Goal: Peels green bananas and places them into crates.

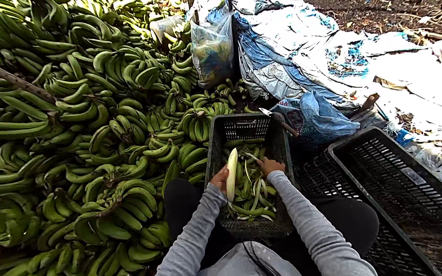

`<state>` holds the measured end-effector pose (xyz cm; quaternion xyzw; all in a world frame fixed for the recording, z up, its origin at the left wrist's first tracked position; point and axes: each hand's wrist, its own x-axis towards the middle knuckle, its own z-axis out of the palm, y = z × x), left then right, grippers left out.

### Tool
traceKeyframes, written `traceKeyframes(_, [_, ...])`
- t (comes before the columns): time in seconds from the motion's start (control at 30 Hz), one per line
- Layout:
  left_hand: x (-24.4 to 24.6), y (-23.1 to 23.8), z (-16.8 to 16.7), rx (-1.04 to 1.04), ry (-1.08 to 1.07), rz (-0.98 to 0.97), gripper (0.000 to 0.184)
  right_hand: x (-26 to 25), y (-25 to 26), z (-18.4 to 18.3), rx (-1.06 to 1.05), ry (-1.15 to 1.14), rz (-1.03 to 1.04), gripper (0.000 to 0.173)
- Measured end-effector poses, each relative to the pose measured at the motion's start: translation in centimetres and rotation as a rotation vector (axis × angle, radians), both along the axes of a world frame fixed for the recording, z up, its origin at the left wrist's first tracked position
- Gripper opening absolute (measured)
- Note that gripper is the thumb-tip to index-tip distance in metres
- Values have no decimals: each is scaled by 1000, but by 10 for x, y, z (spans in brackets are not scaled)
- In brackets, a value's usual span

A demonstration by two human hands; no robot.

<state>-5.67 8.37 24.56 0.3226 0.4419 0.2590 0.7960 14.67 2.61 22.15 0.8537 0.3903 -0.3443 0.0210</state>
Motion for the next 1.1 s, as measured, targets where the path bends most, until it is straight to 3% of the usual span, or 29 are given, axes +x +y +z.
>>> traceKeyframes(0.1, [10,12,-33,122,469,-263,43,-33,-33,-43,-494,24,242,52])
traceKeyframes(0.17, [38,11,-50,222,733,-648,42,-52,-56,-62,-602,58,318,54])
traceKeyframes(0.2, [57,3,-44,265,745,-785,43,-55,-60,-65,-610,70,323,56])
traceKeyframes(0.3, [106,-27,27,414,354,-997,49,-39,-58,-39,-513,146,240,64])
traceKeyframes(0.37, [122,-23,69,552,100,-1104,42,-13,-55,-5,-425,163,193,63])
traceKeyframes(0.4, [125,-8,78,640,71,-1122,40,3,-55,15,-404,144,180,64])
traceKeyframes(0.47, [123,38,67,915,253,-1048,34,39,-58,46,-364,106,137,67])
traceKeyframes(0.53, [122,81,28,1042,652,-1033,25,74,-63,71,-277,109,52,66])
traceKeyframes(0.6, [126,97,-32,850,990,-1154,27,100,-65,80,-121,167,-44,62])
traceKeyframes(0.67, [136,87,-94,565,1246,-1250,45,115,-61,75,50,255,-128,57])
traceKeyframes(0.73, [149,71,-146,413,1383,-1162,59,118,-45,80,119,302,-162,55])
traceKeyframes(0.83, [159,61,-214,353,1440,-957,69,119,-27,79,162,372,-159,53])
traceKeyframes(0.97, [162,63,-240,327,1524,-798,73,123,-18,79,115,356,-166,54])
traceKeyframes(1.03, [155,62,-221,318,1473,-718,75,125,-17,76,139,354,-175,52])
traceKeyframes(1.1, [142,63,-190,303,1276,-573,65,125,-17,76,186,307,-153,49])
